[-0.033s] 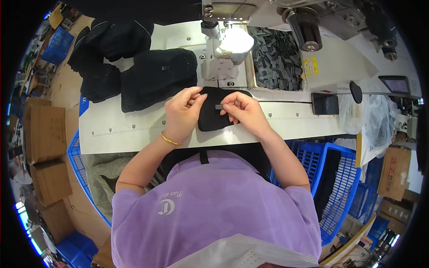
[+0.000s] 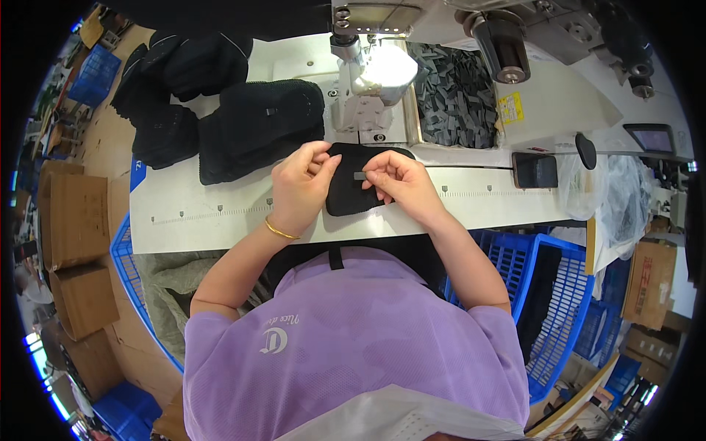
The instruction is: The person aligns small tags onto fabric shoe components by hand and stitches them using a sewing machine.
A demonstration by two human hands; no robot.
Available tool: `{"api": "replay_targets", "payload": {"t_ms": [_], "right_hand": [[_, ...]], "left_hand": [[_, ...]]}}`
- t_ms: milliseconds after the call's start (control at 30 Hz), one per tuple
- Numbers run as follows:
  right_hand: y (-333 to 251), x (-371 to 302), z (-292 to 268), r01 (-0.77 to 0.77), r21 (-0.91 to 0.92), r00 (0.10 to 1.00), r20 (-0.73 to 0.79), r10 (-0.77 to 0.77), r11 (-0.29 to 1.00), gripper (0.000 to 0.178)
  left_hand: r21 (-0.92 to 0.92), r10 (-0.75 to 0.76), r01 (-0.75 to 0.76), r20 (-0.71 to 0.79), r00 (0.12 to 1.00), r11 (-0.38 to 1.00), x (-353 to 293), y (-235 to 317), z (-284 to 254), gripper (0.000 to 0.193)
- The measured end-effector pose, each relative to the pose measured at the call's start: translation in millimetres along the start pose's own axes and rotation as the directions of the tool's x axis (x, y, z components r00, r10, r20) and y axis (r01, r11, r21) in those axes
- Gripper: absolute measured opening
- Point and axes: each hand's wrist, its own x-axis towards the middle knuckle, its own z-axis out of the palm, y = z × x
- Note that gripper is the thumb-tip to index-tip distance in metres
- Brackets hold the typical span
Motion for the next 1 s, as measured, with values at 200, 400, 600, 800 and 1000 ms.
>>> {"api": "replay_targets", "payload": {"t_ms": [200,400,600,800,1000], "right_hand": [[4.0,0.4,0.5,0.031,-0.02,0.999,-0.012,-0.031,0.999,0.008],[-7.2,-1.2,5.2,0.032,-0.052,0.999,0.03,-0.03,0.998,0.009],[-45.7,-15.7,-0.1,0.335,-0.718,0.556,-0.372,-0.743,0.61,0.028],[-60.5,-20.6,8.0,0.248,-0.052,0.914,-0.317,-0.251,0.967,0.026],[-49.6,-27.7,4.1,0.131,-0.101,0.932,-0.326,-0.157,0.986,0.028]], "left_hand": [[-0.193,-0.279,0.315,0.189,0.941,0.929,3.1,2.7,-7.1,0.014],[-0.166,-0.303,0.455,0.545,0.781,0.875,1.4,5.8,-3.0,0.015],[-0.461,-0.227,0.424,0.422,0.877,0.779,5.4,37.4,-28.3,0.015],[-0.414,-0.334,0.518,0.439,0.834,0.748,27.1,50.2,-35.6,0.017],[-0.438,-0.185,0.355,0.385,0.904,0.826,15.2,34.4,-26.6,0.031]]}}
